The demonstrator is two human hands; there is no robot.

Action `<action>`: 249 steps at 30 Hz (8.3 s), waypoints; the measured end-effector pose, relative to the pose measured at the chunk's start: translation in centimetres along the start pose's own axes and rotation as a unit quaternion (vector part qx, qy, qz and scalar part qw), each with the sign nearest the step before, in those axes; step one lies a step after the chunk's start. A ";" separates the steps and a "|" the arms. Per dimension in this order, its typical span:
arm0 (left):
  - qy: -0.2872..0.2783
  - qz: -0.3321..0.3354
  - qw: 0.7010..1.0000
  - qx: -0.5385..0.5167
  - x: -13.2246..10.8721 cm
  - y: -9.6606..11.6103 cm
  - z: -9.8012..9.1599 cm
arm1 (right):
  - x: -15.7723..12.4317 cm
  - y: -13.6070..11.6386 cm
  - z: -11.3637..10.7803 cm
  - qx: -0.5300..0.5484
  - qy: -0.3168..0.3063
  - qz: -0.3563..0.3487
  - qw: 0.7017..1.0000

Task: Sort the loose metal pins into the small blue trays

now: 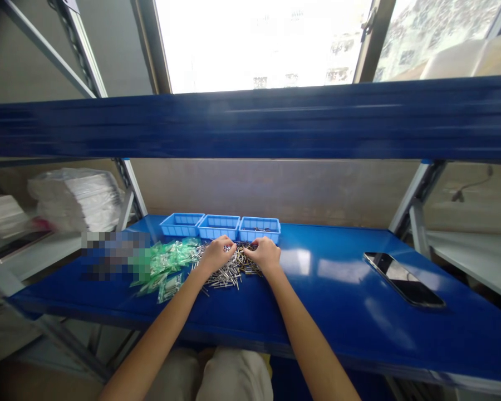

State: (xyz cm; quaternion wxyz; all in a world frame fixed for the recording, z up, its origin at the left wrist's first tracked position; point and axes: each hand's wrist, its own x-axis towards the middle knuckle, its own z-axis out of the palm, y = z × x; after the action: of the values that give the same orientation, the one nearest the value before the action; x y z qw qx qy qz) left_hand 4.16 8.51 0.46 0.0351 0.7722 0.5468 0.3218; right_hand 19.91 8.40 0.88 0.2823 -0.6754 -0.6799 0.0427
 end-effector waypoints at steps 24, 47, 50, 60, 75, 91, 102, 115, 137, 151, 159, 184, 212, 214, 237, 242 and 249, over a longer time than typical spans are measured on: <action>0.063 0.064 0.995 -0.041 0.3 -0.3 0.2 | 0.4 0.3 0.8 0.077 -0.002 0.018 0.997; 0.020 0.033 0.997 -0.071 0.2 0.2 -0.4 | 1.4 -0.5 1.1 0.533 -0.034 0.093 0.840; 0.025 0.033 0.995 -0.092 0.3 0.1 -0.4 | 1.2 -0.6 1.0 0.555 -0.045 0.107 0.823; 0.064 0.010 0.994 -0.084 0.4 -0.7 0.0 | 0.8 -0.6 0.6 0.554 -0.088 0.124 0.818; 0.061 0.047 0.992 -0.097 0.5 -1.3 0.1 | 0.5 -1.2 0.5 0.574 -0.099 0.124 0.803; 0.083 -0.108 0.938 -0.318 1.1 -0.6 -0.2 | 0.7 -1.1 1.3 0.623 -0.169 0.074 0.760; 0.047 -0.099 0.931 -0.347 0.9 -0.5 -0.1 | 0.3 -1.1 1.0 0.613 -0.174 0.045 0.769; 0.046 -0.134 0.917 -0.373 1.0 -0.2 -0.2 | 0.3 -1.4 1.2 0.580 -0.121 0.041 0.804; 0.038 -0.128 0.875 -0.465 0.9 -0.2 -0.1 | 0.1 -1.9 0.8 0.582 -0.085 0.062 0.806; 0.070 -0.125 0.898 -0.417 0.9 0.1 -0.7 | 0.4 -1.9 1.0 0.530 -0.023 0.069 0.845; 0.087 -0.131 0.905 -0.395 1.0 -0.2 -0.5 | 0.0 -2.1 1.3 0.480 -0.047 0.005 0.876; 0.095 -0.157 0.925 -0.332 0.9 -0.4 -0.6 | 0.5 -1.5 1.7 0.491 -0.045 -0.026 0.869; 0.132 -0.186 0.895 -0.383 0.9 0.0 -0.8 | 1.0 -0.2 0.8 0.470 0.040 0.053 0.880; 0.132 -0.182 0.895 -0.387 0.9 0.1 -0.9 | 1.3 -0.1 0.8 0.472 0.040 0.053 0.879; 0.095 -0.184 0.892 -0.401 1.1 -0.4 -0.4 | -0.2 0.0 1.4 -0.028 -0.050 -0.074 0.996; 0.092 -0.183 0.899 -0.388 1.0 -0.4 -0.3 | -0.2 0.1 2.3 -0.075 -0.030 -0.086 0.993; 0.162 -0.158 0.943 -0.245 0.7 -0.3 -0.5 | 0.0 0.1 2.2 -0.027 -0.029 -0.125 0.991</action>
State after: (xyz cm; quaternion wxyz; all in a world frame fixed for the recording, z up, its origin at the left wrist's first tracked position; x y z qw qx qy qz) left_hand 3.76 9.07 1.04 0.1850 0.5806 0.5642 0.5570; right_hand 19.03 9.13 -1.06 0.2475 -0.5906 -0.7680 0.0084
